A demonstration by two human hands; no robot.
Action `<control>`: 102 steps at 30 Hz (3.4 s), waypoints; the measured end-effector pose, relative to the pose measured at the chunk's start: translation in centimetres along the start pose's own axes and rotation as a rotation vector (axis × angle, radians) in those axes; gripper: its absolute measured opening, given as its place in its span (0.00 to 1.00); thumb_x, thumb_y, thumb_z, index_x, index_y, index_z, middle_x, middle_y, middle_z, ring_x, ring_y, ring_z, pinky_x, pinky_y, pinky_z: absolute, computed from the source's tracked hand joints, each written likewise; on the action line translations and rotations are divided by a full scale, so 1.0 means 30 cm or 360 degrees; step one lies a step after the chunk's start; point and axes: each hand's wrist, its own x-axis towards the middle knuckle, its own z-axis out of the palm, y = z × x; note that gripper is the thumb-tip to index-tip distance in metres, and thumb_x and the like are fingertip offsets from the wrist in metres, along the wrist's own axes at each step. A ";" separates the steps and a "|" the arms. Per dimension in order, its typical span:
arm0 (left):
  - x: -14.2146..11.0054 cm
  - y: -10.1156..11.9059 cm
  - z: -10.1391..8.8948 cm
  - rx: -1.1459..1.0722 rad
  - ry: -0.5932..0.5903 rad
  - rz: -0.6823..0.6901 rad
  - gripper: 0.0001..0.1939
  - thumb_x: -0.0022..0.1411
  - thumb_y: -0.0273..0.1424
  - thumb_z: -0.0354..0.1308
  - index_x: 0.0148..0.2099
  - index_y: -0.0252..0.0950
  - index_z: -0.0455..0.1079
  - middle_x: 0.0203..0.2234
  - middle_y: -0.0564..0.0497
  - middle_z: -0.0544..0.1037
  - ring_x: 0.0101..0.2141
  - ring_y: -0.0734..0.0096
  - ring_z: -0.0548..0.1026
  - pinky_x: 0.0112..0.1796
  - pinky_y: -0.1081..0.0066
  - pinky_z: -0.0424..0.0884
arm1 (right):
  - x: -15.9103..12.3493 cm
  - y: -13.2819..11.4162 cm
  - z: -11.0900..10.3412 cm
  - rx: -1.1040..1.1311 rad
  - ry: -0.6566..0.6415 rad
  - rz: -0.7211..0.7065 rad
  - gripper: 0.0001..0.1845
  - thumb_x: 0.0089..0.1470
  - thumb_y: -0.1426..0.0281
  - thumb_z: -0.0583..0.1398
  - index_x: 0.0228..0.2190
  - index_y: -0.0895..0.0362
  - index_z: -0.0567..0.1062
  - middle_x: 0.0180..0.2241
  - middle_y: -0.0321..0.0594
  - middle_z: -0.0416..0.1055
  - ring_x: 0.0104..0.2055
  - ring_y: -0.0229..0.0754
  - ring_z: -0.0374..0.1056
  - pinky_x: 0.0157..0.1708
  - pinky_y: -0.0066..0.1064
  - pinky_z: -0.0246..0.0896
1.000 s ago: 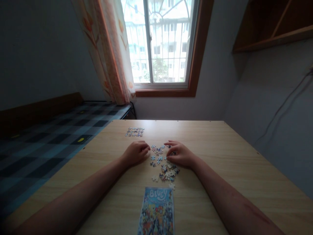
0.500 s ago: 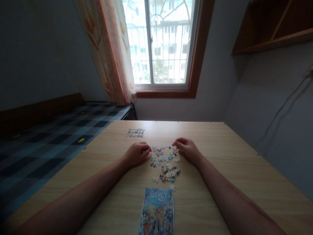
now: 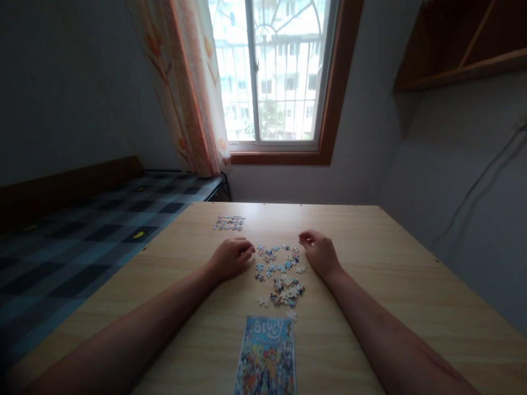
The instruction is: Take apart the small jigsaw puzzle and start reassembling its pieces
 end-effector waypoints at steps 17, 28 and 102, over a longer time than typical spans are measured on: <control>-0.004 0.013 0.007 0.0418 -0.0207 -0.0150 0.19 0.66 0.31 0.48 0.53 0.47 0.75 0.40 0.49 0.77 0.39 0.65 0.75 0.39 0.68 0.69 | -0.012 -0.036 -0.006 -0.0608 -0.0123 -0.0204 0.11 0.55 0.72 0.58 0.35 0.52 0.81 0.35 0.38 0.80 0.38 0.45 0.75 0.40 0.33 0.66; -0.004 0.003 0.008 0.0298 -0.0226 -0.0068 0.20 0.63 0.28 0.49 0.51 0.49 0.77 0.41 0.51 0.77 0.39 0.67 0.75 0.41 0.69 0.69 | -0.002 -0.023 -0.006 -0.0622 -0.0054 -0.0102 0.16 0.53 0.75 0.54 0.35 0.53 0.81 0.39 0.41 0.80 0.46 0.48 0.71 0.51 0.38 0.61; 0.033 0.073 0.046 0.0499 -0.0210 0.0062 0.24 0.71 0.44 0.40 0.56 0.40 0.70 0.49 0.44 0.74 0.51 0.59 0.69 0.54 0.60 0.62 | -0.005 -0.091 0.105 -0.0462 -0.0535 -0.0040 0.28 0.68 0.57 0.43 0.54 0.53 0.75 0.62 0.47 0.63 0.69 0.56 0.47 0.64 0.55 0.43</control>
